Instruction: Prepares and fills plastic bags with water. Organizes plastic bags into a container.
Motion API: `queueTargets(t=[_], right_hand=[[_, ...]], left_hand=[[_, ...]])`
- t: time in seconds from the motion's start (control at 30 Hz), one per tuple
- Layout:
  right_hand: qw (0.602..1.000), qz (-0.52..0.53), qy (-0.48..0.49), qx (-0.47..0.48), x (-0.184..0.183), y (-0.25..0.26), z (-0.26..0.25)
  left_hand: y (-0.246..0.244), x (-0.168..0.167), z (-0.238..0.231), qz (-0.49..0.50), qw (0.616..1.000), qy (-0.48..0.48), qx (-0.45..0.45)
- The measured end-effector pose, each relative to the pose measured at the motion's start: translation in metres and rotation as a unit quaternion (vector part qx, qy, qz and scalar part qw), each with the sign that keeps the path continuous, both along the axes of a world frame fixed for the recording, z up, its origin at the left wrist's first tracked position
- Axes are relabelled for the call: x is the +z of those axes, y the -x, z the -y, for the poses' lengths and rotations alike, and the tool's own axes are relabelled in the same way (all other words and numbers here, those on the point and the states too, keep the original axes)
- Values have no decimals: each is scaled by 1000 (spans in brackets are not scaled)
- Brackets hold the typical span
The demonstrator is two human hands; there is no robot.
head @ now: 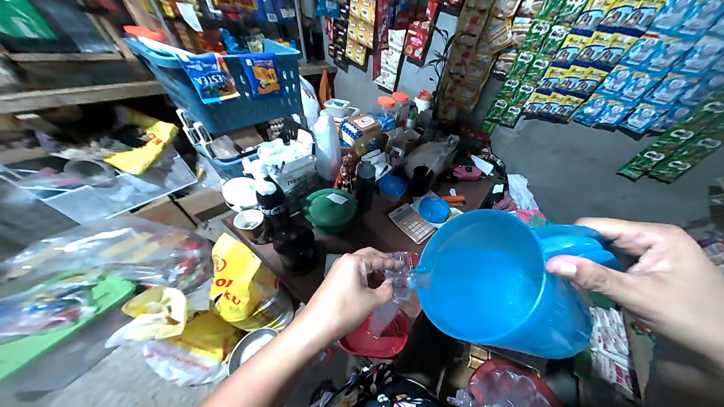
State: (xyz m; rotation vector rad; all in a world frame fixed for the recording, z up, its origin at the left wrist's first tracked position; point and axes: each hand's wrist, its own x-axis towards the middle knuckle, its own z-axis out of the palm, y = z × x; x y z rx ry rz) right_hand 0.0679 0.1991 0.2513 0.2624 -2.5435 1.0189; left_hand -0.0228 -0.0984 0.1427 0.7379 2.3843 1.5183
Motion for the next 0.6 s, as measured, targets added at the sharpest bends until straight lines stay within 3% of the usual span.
queueTargets(t=[0.6], right_hand=[[1000,-1,-6,2,1,-1,2]], left_hand=[[0,-3,0,13,1000,1,-1]])
